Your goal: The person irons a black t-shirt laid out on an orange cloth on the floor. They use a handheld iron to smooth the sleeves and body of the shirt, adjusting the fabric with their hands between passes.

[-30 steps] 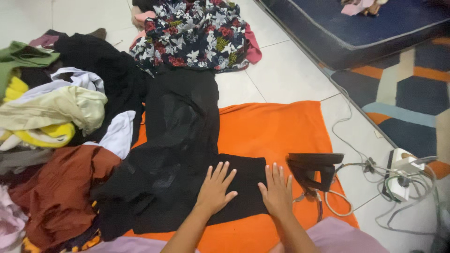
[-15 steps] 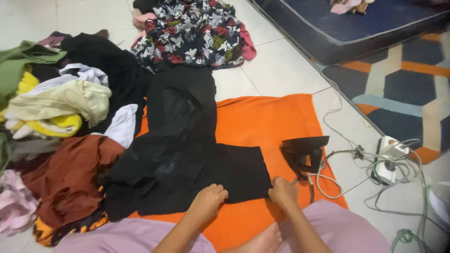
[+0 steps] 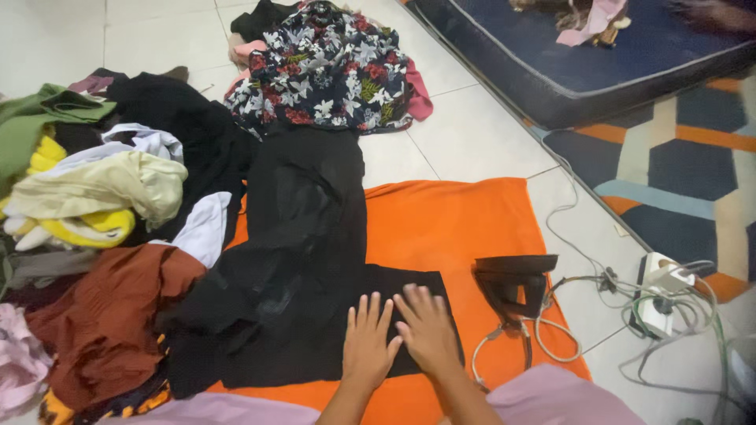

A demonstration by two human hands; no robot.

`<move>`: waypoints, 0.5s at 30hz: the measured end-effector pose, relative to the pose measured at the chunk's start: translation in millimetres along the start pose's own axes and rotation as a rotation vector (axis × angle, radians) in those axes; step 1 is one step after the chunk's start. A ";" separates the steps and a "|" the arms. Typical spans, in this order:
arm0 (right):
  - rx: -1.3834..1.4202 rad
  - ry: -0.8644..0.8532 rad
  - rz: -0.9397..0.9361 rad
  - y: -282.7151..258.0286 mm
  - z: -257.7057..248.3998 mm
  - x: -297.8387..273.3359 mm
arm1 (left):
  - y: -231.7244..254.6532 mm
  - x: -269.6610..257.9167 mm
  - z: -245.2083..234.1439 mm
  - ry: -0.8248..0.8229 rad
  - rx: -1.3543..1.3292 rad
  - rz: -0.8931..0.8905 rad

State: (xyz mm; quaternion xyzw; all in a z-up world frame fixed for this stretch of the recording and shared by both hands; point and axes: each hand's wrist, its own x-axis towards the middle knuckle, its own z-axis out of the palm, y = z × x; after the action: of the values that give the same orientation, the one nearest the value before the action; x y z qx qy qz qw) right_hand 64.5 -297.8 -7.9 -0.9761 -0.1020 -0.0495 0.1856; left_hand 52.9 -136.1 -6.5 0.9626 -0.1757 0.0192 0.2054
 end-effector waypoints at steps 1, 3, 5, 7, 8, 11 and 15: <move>-0.104 -0.051 0.055 5.0 -0.7 -4.4 | -2.7 -6.0 -2.9 -0.045 -0.042 -0.028; -0.176 0.001 0.175 14.1 0.3 -7.4 | -5.7 -11.7 -10.4 -0.079 -0.015 -0.055; -0.211 0.073 0.213 22.8 3.3 -8.4 | -2.3 -11.3 -18.0 -0.094 0.006 -0.069; -0.207 0.162 0.165 30.1 9.7 -7.6 | 3.4 -9.9 -26.3 -0.088 0.023 -0.078; -0.032 0.256 0.310 34.1 13.1 -10.7 | 5.6 -9.1 -30.8 -0.126 0.015 -0.084; 0.481 0.516 0.848 53.3 18.8 -27.4 | 9.6 -8.8 -45.3 -0.224 -0.030 -0.100; 0.717 1.038 0.983 99.4 9.3 -38.8 | 4.1 -34.5 -61.1 -0.240 -0.177 -0.124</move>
State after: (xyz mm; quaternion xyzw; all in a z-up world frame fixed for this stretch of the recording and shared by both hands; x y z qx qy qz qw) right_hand 48.8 -391.9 -56.7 -0.6425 0.4296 -0.3742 0.5124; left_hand 21.3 -103.6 47.1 0.9451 -0.1402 -0.1242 0.2676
